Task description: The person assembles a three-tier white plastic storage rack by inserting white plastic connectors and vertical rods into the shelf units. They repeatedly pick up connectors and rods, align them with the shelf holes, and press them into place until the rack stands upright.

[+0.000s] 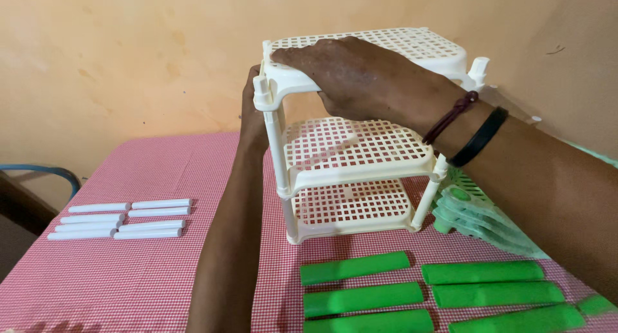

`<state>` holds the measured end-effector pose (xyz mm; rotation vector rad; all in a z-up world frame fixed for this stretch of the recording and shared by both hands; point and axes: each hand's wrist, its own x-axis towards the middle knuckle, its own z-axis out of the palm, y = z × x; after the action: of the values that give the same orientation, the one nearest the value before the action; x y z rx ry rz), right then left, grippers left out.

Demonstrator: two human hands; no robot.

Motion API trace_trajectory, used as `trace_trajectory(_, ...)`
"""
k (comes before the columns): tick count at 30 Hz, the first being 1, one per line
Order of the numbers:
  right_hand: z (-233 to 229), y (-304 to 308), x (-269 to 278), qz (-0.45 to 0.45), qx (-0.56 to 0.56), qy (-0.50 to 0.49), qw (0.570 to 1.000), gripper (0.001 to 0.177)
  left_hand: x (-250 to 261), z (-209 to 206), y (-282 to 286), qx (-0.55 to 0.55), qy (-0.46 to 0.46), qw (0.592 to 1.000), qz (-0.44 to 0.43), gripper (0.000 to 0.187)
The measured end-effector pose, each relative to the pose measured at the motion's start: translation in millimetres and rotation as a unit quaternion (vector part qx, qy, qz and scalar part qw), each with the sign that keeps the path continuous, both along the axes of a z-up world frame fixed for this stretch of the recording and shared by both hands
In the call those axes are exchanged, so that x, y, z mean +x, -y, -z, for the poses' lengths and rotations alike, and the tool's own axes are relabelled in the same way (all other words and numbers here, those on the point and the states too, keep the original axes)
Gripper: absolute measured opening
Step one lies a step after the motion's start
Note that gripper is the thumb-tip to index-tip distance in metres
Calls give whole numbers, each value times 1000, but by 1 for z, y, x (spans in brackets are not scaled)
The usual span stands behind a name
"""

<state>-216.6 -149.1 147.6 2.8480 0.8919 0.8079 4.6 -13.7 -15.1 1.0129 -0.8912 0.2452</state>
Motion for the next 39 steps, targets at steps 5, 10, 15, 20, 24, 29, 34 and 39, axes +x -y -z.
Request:
trace_trajectory(5, -1, 1, -2, 7, -1, -5, 1000, 65, 13, 11, 6, -22, -100, 994, 29, 30)
trace_trajectory(10, -2, -1, -4, -16, 2, 1, 1000, 68, 13, 2, 2, -41, -169, 982, 67, 32)
trace_trajectory(15, -1, 1, -2, 19, 12, -31, 999, 70, -3, -6, 0, -15, -122, 990, 69, 34)
trace_trajectory(20, 0, 6, 2, 16, -5, -20, 1000, 69, -5, -6, 1, -20, -66, 995, 75, 32)
trace_trajectory(24, 1, 10, 3, -55, -6, 29, 998, 68, -3, -2, 1, -16, -49, 996, 66, 34)
trace_trajectory(29, -1, 8, 3, -6, 4, 0, 1000, 69, 3, 0, 1, -7, -120, 992, 48, 45)
trace_trajectory(34, -2, 8, 0, -14, -2, 9, 1000, 71, -2, 3, 2, -10, -19, 998, 58, 58)
trace_trajectory(39, 2, 10, -3, -49, -5, 34, 998, 73, -12, 1, 3, -36, -16, 996, 81, 59)
